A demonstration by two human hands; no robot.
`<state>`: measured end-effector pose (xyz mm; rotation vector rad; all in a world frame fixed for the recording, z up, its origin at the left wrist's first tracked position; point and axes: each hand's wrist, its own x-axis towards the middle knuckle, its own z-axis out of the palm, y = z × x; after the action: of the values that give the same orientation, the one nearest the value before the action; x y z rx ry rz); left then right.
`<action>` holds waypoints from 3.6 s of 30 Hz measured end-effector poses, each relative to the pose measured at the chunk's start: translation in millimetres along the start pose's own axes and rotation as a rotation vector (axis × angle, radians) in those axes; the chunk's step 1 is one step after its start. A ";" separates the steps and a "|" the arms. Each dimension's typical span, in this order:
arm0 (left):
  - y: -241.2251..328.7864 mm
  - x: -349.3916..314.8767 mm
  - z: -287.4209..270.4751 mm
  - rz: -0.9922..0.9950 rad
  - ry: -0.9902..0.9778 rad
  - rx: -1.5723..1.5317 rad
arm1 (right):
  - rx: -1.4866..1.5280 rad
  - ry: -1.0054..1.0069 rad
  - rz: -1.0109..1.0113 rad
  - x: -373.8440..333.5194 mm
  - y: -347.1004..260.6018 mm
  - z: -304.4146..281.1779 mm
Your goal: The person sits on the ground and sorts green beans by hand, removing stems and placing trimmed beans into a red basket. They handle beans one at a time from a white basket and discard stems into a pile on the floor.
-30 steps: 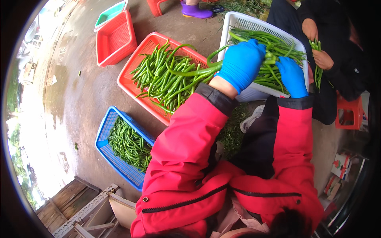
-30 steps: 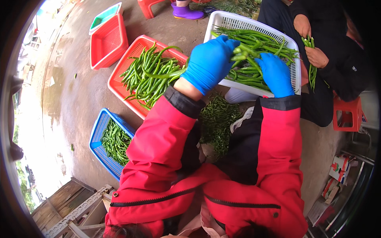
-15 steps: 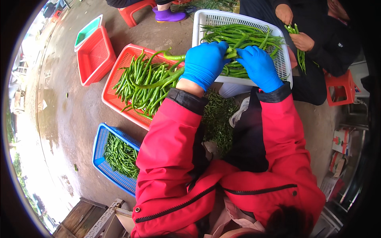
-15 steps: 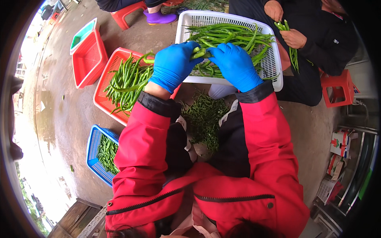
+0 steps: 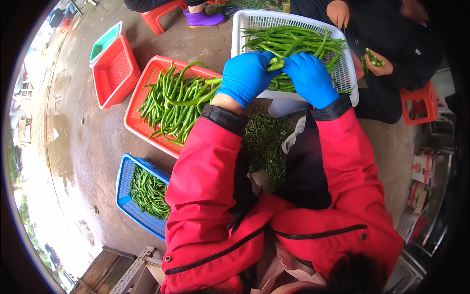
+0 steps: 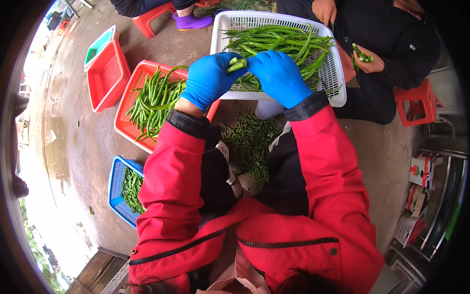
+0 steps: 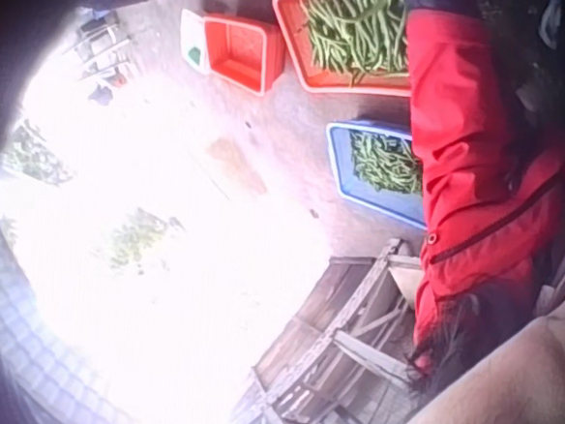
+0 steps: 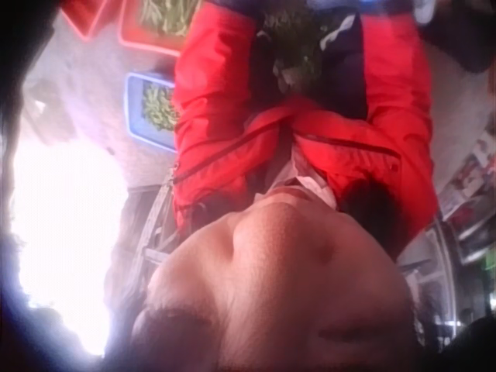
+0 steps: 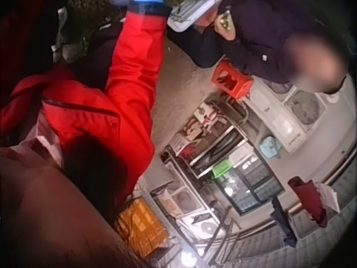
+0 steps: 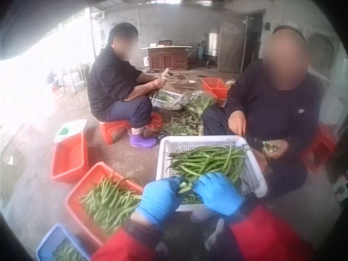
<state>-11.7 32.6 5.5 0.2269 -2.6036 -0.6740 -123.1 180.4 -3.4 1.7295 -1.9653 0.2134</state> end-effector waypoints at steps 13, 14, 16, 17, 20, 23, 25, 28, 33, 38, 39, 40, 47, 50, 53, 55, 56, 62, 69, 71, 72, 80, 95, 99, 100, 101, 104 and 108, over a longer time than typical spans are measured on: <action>2.3 -1.0 -0.3 -0.137 0.105 -0.065 | 0.162 0.185 0.207 9.3 -19.7 8.3; 2.5 -1.4 0.3 -0.139 0.116 -0.078 | 0.165 0.192 0.223 10.0 -21.1 8.6; 3.2 -2.1 0.5 -0.163 0.119 -0.094 | 0.166 0.203 0.234 12.1 -22.8 8.4; 3.5 -2.6 0.0 -0.167 0.126 -0.090 | 0.165 0.207 0.228 13.2 -22.7 7.9; 2.3 -2.2 -3.2 -0.181 0.103 -0.092 | 0.250 0.197 0.228 16.0 -21.9 6.5; -1.2 -0.6 -6.7 -0.195 0.050 -0.113 | 0.319 0.182 0.249 15.5 -20.0 5.2; -2.5 0.3 -6.5 -0.188 0.052 -0.120 | 0.358 0.165 0.263 13.7 -19.3 5.2; -4.1 0.8 -4.8 -0.195 0.027 -0.141 | 0.385 0.140 0.270 11.2 -19.3 6.9; -3.4 0.3 -2.0 -0.197 0.005 -0.084 | 0.243 0.032 0.252 13.0 -22.8 13.3; -1.1 0.1 -1.8 -0.213 0.007 -0.090 | 0.098 -0.011 0.255 16.0 -26.2 18.8; -0.6 0.2 -1.7 -0.222 0.007 -0.099 | 0.094 -0.009 0.260 16.8 -26.3 19.6; -0.5 0.1 -1.7 -0.225 0.013 -0.109 | 0.128 -0.008 0.304 17.2 -26.1 20.0; -6.9 -0.8 -3.6 -0.221 -0.028 -0.248 | 0.651 0.155 0.429 12.8 -23.5 11.0; -8.7 -0.5 -3.8 -0.223 -0.050 -0.188 | 0.772 0.220 0.396 11.3 -24.1 7.7; -7.7 -0.5 -3.7 -0.209 -0.063 -0.155 | 0.765 0.180 0.373 11.0 -22.4 8.8; -5.0 -1.4 -3.1 -0.178 -0.042 -0.110 | 0.726 0.119 0.354 9.7 -19.5 11.2; -4.2 -1.4 -3.5 -0.176 -0.044 -0.090 | 0.696 0.087 0.336 8.8 -18.1 12.7; 2.4 -2.2 -4.2 -0.134 -0.058 0.031 | 0.717 0.058 0.338 6.7 -12.6 17.1; 2.4 -2.2 -1.5 -0.081 -0.004 -0.011 | 1.007 -0.020 0.444 1.6 -6.5 2.4; 1.5 -2.7 0.5 -0.049 0.001 0.060 | 0.923 -0.039 0.414 1.5 -7.8 3.6; 1.5 -3.1 2.4 -0.012 0.018 0.098 | 0.893 -0.048 0.384 1.5 -8.3 5.0; -2.2 -3.2 5.2 0.135 0.034 0.207 | 0.907 -0.120 0.401 -1.6 -7.7 13.2; -17.3 -2.8 -5.1 -0.240 -0.132 -0.537 | 0.923 0.098 0.317 4.3 -16.4 3.9; -25.1 -4.8 -8.3 -0.207 -0.206 -0.619 | 0.915 0.021 0.258 4.8 -16.0 1.9; -26.1 -6.6 -9.9 -0.196 -0.218 -0.679 | 0.912 -0.003 0.248 4.4 -15.9 1.6; -27.1 -7.6 -11.4 -0.157 -0.217 -0.748 | 0.908 -0.027 0.238 4.0 -15.8 1.5; -29.4 -8.4 -15.5 -0.170 -0.292 -0.819 | 0.846 -0.071 0.209 3.1 -16.9 1.9; -30.7 -9.2 -18.7 -0.179 -0.337 -0.937 | 0.849 -0.055 0.187 3.1 -19.9 2.5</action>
<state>6.4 0.5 1.5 0.0440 -2.2518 -2.0257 -104.8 173.0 -8.3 2.0180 -2.2443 1.2230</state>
